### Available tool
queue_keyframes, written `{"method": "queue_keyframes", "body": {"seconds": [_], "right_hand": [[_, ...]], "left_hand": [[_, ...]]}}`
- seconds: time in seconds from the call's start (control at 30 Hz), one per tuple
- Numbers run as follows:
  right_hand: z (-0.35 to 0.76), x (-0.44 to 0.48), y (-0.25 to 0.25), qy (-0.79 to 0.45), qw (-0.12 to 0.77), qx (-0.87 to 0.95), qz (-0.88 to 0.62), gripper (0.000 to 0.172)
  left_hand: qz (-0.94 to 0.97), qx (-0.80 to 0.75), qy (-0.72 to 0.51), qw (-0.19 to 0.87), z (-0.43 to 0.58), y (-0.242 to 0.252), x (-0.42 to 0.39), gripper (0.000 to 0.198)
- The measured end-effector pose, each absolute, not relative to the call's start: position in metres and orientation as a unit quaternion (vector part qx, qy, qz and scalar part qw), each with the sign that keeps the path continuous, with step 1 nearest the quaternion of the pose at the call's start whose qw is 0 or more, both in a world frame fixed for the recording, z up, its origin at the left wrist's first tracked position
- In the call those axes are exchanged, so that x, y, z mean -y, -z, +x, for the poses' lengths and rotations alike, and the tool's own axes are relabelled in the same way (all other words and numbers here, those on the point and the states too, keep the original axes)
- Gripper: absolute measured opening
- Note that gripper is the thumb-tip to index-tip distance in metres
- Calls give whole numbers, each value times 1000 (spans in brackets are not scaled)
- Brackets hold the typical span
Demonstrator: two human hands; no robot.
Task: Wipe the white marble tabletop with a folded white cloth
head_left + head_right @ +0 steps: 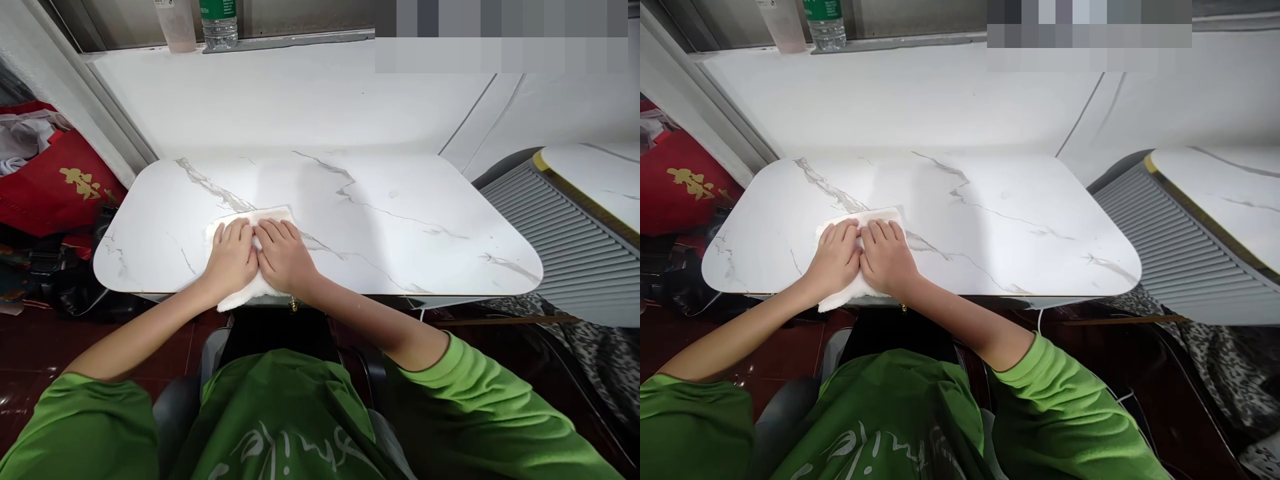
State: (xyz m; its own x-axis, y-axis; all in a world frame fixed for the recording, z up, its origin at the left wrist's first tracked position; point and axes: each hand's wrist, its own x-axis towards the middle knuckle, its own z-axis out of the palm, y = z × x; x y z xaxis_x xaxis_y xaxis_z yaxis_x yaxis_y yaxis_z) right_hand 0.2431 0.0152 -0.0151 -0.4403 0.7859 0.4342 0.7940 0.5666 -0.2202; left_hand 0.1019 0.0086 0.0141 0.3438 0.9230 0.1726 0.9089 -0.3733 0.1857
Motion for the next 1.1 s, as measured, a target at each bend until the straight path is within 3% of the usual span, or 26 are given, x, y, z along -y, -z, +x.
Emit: {"method": "queue_keyframes", "body": {"seconds": [0.47,1.1], "right_hand": [[223,-53,9,-21,225,867,-444,39],[209,-86,12,-53,261,861,-433,40]], "left_hand": [[792,-593,-141,19,85,-14,-32,34],[793,-594,-137,14,71,-12,-64,28]]}}
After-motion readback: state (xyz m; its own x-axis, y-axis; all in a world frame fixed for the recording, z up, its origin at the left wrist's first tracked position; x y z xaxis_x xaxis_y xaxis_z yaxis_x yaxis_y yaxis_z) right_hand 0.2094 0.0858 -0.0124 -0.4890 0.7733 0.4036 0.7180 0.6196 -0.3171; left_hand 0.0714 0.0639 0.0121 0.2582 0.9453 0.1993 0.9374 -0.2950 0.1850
